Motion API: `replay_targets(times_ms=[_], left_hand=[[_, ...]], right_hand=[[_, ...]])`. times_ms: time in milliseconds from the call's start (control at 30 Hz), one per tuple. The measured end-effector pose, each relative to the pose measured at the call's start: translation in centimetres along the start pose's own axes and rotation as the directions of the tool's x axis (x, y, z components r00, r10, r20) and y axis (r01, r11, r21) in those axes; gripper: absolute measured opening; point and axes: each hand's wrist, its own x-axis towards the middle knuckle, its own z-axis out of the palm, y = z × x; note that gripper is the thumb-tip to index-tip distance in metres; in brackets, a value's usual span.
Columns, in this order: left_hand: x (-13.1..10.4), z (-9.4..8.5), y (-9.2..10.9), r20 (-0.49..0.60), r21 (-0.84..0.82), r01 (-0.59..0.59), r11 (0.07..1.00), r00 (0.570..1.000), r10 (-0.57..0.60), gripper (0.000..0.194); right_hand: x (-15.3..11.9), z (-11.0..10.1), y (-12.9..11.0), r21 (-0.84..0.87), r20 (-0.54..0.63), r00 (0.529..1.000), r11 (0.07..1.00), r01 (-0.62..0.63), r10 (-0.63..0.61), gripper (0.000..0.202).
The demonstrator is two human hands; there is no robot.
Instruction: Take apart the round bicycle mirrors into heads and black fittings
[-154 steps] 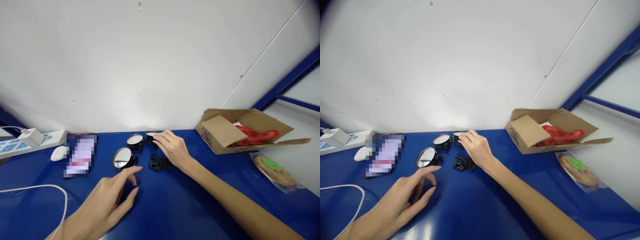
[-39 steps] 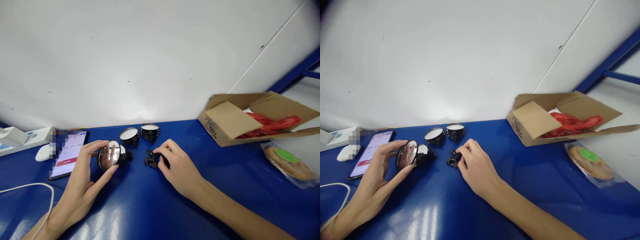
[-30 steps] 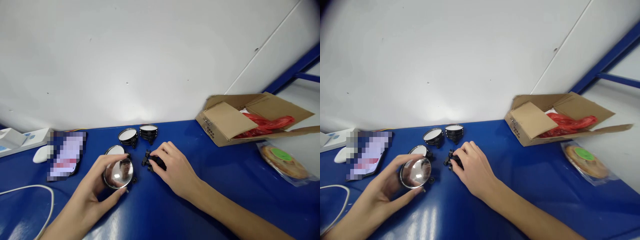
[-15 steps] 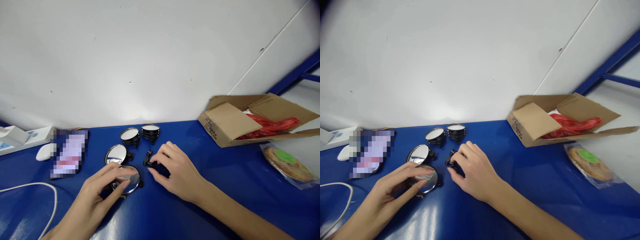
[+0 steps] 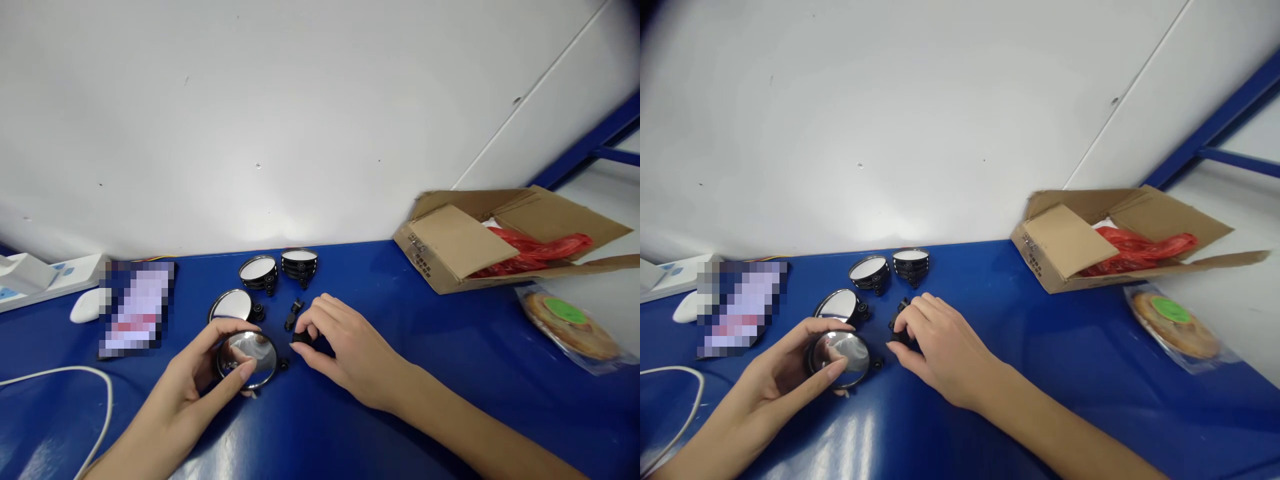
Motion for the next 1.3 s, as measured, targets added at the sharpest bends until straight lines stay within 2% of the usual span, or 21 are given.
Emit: replay_targets(times_ms=[167,367,433,533,633,767,900,1100,1300], left_hand=[[0.0,0.2,1.0,0.040,-0.087,0.019,0.996,0.999,-0.015,0.039],[0.2,0.2,1.2,0.047,-0.114,0.020,0.993,0.999,-0.015,0.036],[0.2,0.1,1.1,0.036,-0.110,0.018,0.994,0.999,-0.014,0.034],[0.3,0.2,0.9,0.027,-0.109,-0.009,0.994,1.000,0.012,0.030],[0.3,0.5,0.8,0.022,-0.107,-0.043,0.993,0.999,0.045,0.026],[0.0,1.3,0.9,0.000,-0.122,-0.043,0.992,0.999,0.043,0.026],[-0.4,2.0,1.4,-0.080,-0.146,-0.061,0.987,0.996,0.049,0.028],[-0.1,1.4,1.2,-0.113,-0.103,-0.074,0.992,0.992,0.062,0.028],[0.5,0.2,-0.6,-0.050,-0.059,-0.121,0.991,0.992,0.118,0.029]], right_hand=[[-0.1,-0.4,-0.7,0.120,0.034,0.994,0.987,-0.105,0.102,0.012],[-0.1,-0.8,-1.3,0.310,0.078,0.985,0.935,-0.171,0.154,0.024],[0.1,-1.1,-1.6,0.439,0.105,0.965,0.860,-0.261,0.239,0.017],[0.5,-1.1,-1.8,0.647,0.179,0.912,0.654,-0.392,0.370,0.012],[0.7,-0.7,-1.8,0.767,0.226,0.867,0.467,-0.439,0.444,0.027],[0.8,-0.1,-1.9,0.811,0.270,0.828,0.348,-0.471,0.492,0.043],[0.8,-0.1,-2.4,0.839,0.317,0.815,0.257,-0.479,0.485,0.049],[1.0,-0.5,-2.2,0.811,0.378,0.798,0.248,-0.530,0.469,0.048],[0.9,-0.3,-1.6,0.795,0.389,0.780,0.249,-0.553,0.491,0.044]])
